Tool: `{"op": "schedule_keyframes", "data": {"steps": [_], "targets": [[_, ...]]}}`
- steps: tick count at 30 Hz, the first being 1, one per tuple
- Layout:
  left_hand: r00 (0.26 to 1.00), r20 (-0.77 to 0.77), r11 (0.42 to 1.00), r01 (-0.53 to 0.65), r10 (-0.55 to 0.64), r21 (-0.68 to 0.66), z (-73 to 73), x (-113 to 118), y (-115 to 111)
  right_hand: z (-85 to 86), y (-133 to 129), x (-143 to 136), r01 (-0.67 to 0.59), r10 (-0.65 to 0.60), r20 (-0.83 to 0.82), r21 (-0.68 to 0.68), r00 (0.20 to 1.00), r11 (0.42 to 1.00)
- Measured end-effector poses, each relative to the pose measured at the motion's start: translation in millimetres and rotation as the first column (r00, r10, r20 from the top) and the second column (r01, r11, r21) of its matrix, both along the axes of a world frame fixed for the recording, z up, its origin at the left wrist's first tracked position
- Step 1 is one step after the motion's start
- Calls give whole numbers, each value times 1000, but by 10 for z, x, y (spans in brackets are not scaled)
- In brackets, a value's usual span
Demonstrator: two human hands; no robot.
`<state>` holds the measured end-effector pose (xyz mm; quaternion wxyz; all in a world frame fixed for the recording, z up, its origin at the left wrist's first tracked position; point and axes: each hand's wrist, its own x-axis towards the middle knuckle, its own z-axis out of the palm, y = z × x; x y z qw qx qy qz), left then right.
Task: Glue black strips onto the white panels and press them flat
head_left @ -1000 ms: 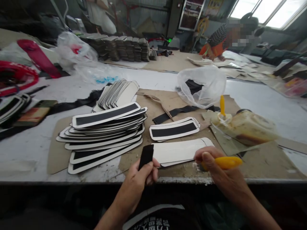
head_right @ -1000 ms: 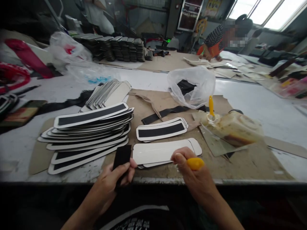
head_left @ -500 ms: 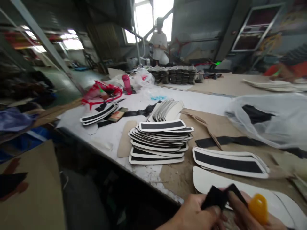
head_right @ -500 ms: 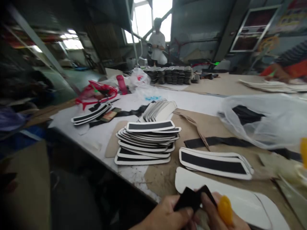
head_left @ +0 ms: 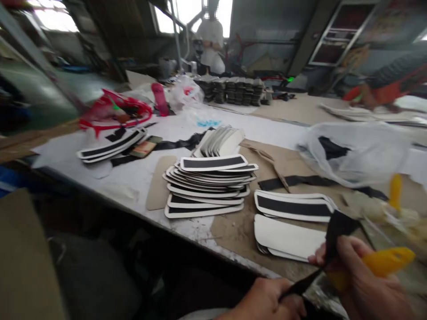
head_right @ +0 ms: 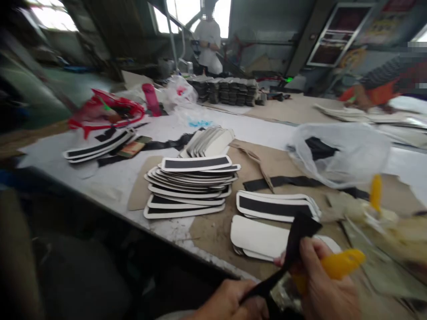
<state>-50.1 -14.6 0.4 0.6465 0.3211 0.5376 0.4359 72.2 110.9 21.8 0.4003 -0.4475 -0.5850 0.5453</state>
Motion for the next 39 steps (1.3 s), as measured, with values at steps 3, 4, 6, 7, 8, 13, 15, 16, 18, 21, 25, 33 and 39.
{"op": "schedule_keyframes", "data": {"steps": [3,4,6,7,8,13,15,16,18,21,25,33,39], "targets": [[997,-20,997,72,-72,7,-62,-91,-89,282,166,103,104,-114,-125,-83,986,991],[1000,-17,1000,24,-24,-16,-92,-153,-105,351,242,156,112,-115,-56,-60,992,992],[984,-27,980,-177,176,-89,-140,-300,-98,433,380,265,53,-56,222,21,973,998],[955,-44,947,-296,293,-123,-152,-376,-73,445,433,298,-28,7,365,52,931,998],[919,-57,908,-394,390,-145,-153,-447,-32,438,473,303,-139,94,485,58,870,989],[882,-9,873,-467,470,-142,-94,-656,288,249,557,-71,-589,502,665,-114,553,800],[906,31,900,-415,422,-136,-91,-682,393,165,587,-273,-656,574,659,-159,485,737],[914,48,909,-394,404,-138,-96,-689,430,130,607,-357,-678,598,655,-174,463,715],[918,66,913,-377,390,-154,-110,-702,478,75,652,-480,-699,617,654,-184,438,691],[919,52,907,-375,391,-190,-119,-716,510,26,710,-569,-705,618,669,-195,413,682],[916,24,897,-387,401,-213,-121,-715,533,0,733,-610,-697,615,688,-220,385,683],[917,-140,905,-393,373,-165,-203,-692,556,-33,721,-652,-706,592,722,-204,360,678],[894,-228,885,-429,386,-181,-169,-651,613,-55,719,-630,-711,578,737,-192,352,677]]}}
